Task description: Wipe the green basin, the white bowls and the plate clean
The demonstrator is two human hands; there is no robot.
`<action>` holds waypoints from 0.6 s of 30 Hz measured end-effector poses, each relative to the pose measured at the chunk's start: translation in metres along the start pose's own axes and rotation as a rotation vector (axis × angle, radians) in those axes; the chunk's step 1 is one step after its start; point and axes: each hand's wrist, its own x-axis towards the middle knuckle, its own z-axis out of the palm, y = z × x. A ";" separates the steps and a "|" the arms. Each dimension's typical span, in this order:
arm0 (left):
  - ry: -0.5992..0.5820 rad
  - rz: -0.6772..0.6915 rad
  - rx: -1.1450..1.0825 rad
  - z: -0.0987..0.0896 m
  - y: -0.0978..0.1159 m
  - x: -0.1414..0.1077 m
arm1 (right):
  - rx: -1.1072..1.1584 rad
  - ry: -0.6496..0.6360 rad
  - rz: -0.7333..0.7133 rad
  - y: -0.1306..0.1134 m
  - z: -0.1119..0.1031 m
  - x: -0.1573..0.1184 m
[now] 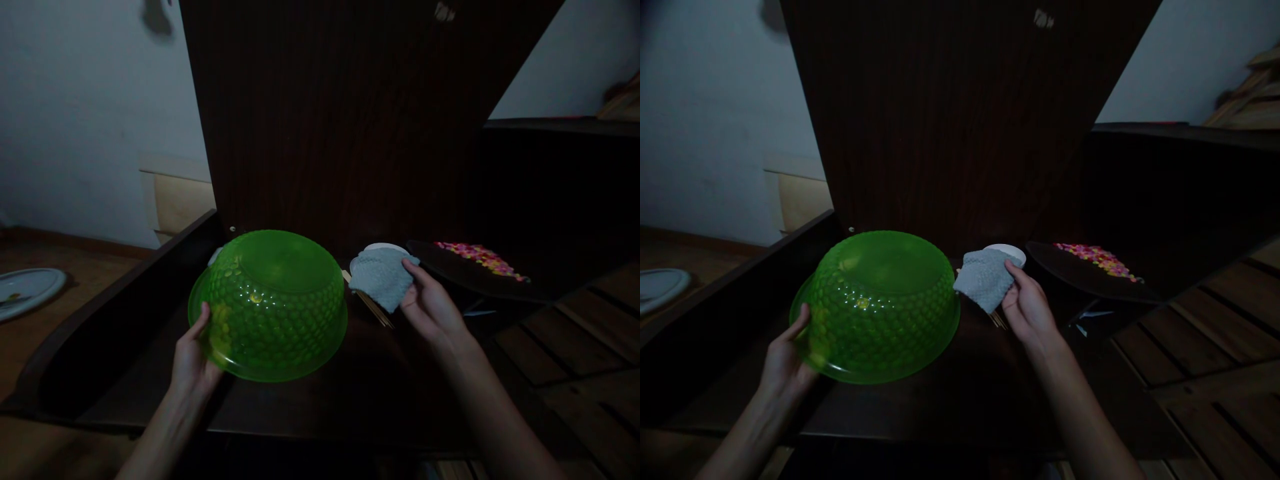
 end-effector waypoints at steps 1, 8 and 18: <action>0.000 0.008 0.026 -0.001 -0.001 0.000 | 0.014 0.015 -0.005 0.000 0.001 0.000; -0.055 0.107 0.464 -0.024 -0.005 0.004 | 0.003 0.072 -0.017 0.013 -0.003 0.008; -0.163 0.173 1.686 -0.047 0.031 0.015 | -0.188 0.098 -0.235 0.054 -0.028 0.012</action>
